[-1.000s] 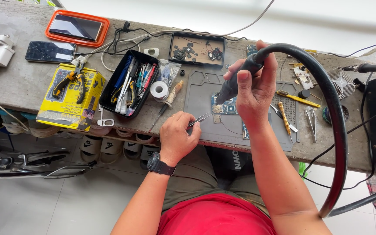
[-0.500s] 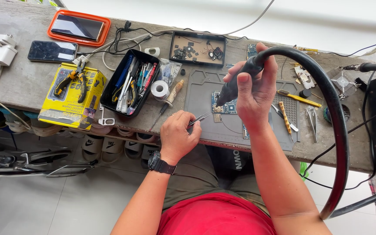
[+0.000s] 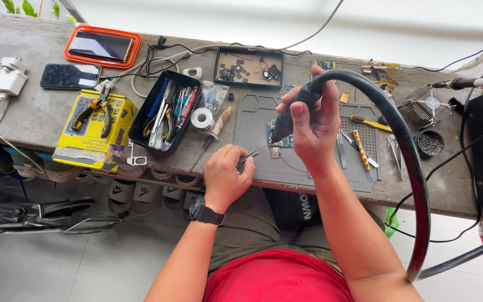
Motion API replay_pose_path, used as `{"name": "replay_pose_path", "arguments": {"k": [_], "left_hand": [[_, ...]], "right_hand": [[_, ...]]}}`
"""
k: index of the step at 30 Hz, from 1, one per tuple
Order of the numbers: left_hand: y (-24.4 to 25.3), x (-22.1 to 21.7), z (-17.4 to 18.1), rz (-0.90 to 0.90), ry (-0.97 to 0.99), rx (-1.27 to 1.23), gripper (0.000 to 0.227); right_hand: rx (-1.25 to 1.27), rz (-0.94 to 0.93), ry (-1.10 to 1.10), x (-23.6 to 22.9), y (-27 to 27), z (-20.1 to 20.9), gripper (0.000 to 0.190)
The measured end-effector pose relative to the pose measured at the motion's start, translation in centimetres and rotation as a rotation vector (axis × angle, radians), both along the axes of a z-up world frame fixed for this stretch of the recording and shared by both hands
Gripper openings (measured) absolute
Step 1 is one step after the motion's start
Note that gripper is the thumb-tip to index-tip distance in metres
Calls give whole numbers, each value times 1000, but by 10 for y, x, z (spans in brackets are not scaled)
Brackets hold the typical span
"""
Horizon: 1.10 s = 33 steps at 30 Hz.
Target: Repairing a mobile phone circuit board using a hot air rework station and tweezers to adjust components.
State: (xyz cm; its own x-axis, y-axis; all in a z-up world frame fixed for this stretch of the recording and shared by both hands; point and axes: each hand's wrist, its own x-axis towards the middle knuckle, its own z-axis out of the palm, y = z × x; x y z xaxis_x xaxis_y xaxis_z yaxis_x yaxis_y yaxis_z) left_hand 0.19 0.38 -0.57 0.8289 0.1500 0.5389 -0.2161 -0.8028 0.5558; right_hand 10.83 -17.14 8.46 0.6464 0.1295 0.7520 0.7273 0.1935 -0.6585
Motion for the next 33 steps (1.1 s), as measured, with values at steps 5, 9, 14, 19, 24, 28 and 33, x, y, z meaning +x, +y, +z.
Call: {"name": "replay_pose_path", "arguments": {"k": [5,9,14,19,24,28,33], "left_hand": [[0,1,-2,9,-22,17,13],[0,1,-7,14,-29,22,13],[-1,-2,-3,10,0,15,12],[-1,-2,-3,15,-5,22,12],[-3,-1,-6,28,5,35,13],[-3,-3,-4,21,17,20,14],[-3,-1,-8,37,-2,39,14]], "right_hand": [[-4,3,-6,-6,-2,5,57],[9,6,2,-8,-4,2,58],[17,16,3,-9,-7,1,58],[16,15,-13,-6,-13,-1,57],[52,10,2,-9,-17,-1,57],[60,1,-9,-8,-21,-1,57],[75,0,-1,-7,-24,-1,57]]}}
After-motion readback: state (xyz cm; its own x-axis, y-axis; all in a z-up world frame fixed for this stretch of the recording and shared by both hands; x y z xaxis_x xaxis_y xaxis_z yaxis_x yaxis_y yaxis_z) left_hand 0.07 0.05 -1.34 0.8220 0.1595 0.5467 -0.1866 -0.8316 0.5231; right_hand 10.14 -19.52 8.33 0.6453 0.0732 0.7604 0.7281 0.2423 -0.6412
